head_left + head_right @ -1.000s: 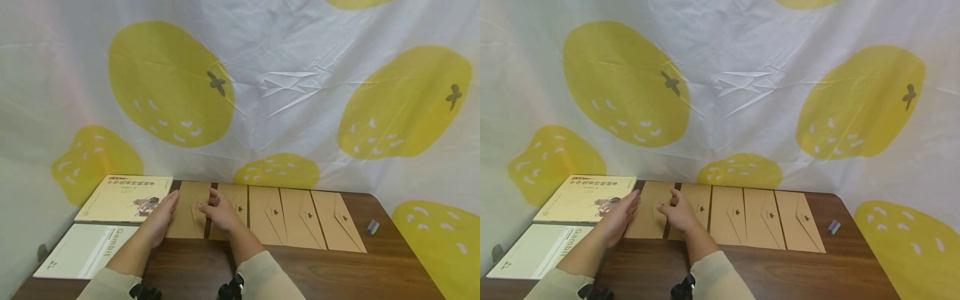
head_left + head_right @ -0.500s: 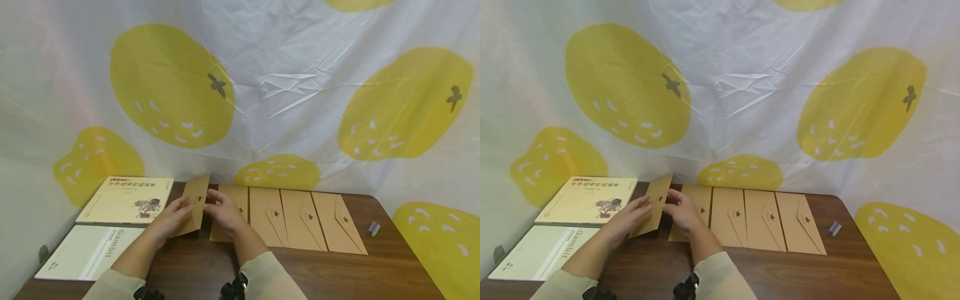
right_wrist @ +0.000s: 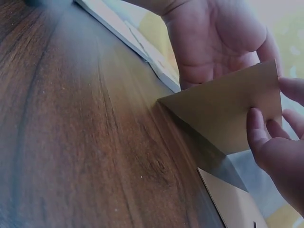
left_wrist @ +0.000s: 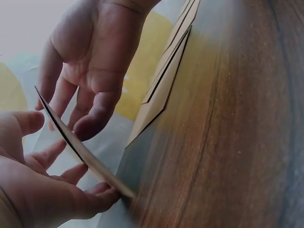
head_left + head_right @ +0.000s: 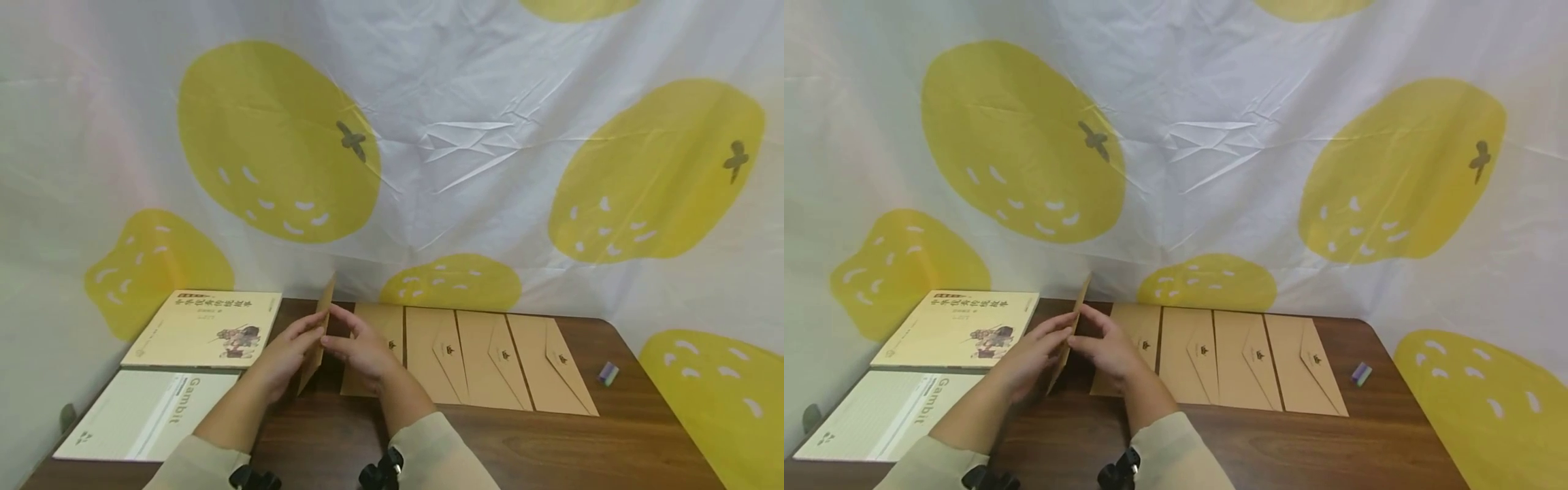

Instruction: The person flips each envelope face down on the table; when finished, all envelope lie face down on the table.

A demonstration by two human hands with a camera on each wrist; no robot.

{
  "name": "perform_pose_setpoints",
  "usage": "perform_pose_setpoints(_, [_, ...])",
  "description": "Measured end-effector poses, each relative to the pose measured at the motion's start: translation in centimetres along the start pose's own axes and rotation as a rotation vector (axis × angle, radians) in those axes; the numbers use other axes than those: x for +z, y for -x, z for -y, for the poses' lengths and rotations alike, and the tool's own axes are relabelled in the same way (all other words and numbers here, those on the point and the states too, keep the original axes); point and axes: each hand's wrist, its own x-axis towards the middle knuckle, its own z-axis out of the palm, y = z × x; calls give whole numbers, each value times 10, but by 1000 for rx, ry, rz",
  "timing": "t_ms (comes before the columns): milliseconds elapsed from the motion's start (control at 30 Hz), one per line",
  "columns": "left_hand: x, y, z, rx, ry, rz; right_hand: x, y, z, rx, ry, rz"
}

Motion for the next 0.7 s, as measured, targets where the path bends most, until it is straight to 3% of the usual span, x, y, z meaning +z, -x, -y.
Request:
perform_pose_setpoints(167, [-3,0,0,-31,88,-16,5,1,1,0,-31,52])
perform_pose_setpoints(500, [-5,0,0,-42,121,-66,8,2,-3,16,38,73])
perform_pose_setpoints(700, [-6,0,-2,31,116,-131,10,4,-7,67,102,54])
